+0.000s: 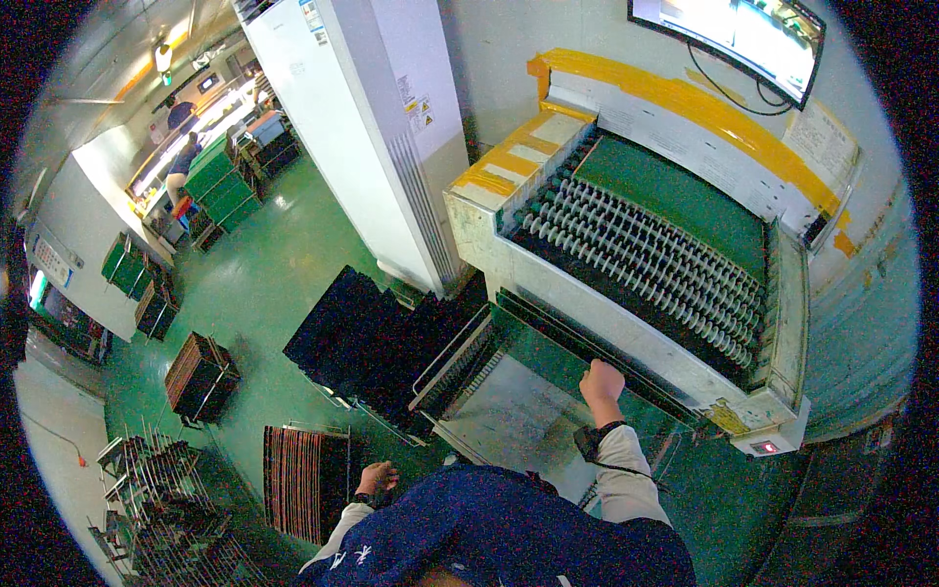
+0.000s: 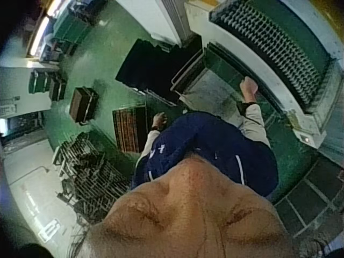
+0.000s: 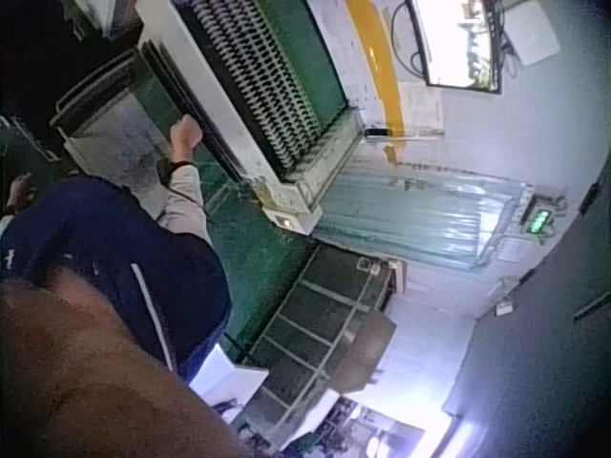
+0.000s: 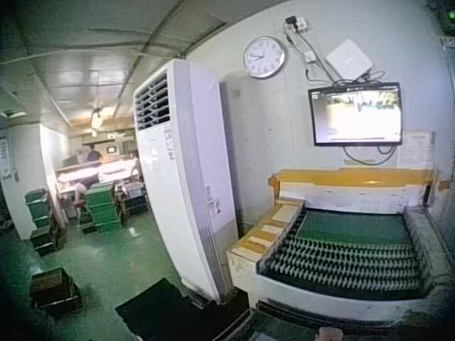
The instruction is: Placing green PCB boards into a processing machine and organizing metal racks.
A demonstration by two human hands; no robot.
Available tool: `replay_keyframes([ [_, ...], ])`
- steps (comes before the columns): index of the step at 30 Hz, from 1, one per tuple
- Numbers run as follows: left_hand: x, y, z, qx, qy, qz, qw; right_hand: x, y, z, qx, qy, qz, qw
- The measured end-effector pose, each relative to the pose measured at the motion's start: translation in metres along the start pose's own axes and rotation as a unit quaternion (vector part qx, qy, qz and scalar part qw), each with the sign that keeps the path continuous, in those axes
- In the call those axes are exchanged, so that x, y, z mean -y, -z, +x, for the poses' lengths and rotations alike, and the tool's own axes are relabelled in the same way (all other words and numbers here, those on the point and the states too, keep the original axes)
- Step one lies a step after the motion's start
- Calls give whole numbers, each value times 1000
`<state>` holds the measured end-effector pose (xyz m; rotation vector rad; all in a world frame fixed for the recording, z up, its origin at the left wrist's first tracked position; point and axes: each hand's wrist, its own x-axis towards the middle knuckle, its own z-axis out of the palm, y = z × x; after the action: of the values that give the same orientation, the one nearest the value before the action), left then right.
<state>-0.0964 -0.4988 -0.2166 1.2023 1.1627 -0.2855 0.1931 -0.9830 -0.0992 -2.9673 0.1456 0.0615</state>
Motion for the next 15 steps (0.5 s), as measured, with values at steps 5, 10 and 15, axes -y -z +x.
replay_keyframes([
  [5, 1, 1, 1, 11, -2, -10, 1000, 0, -1, 0, -5, 0, 4, 1000],
  [10, 3, 4, 1, 20, -4, -20, 1000, 0, -1, 0, -7, 2, 6, 1000],
  [15, 0, 0, -2, 17, 8, -18, 1000, 0, -1, 0, -9, 4, 6, 1000],
])
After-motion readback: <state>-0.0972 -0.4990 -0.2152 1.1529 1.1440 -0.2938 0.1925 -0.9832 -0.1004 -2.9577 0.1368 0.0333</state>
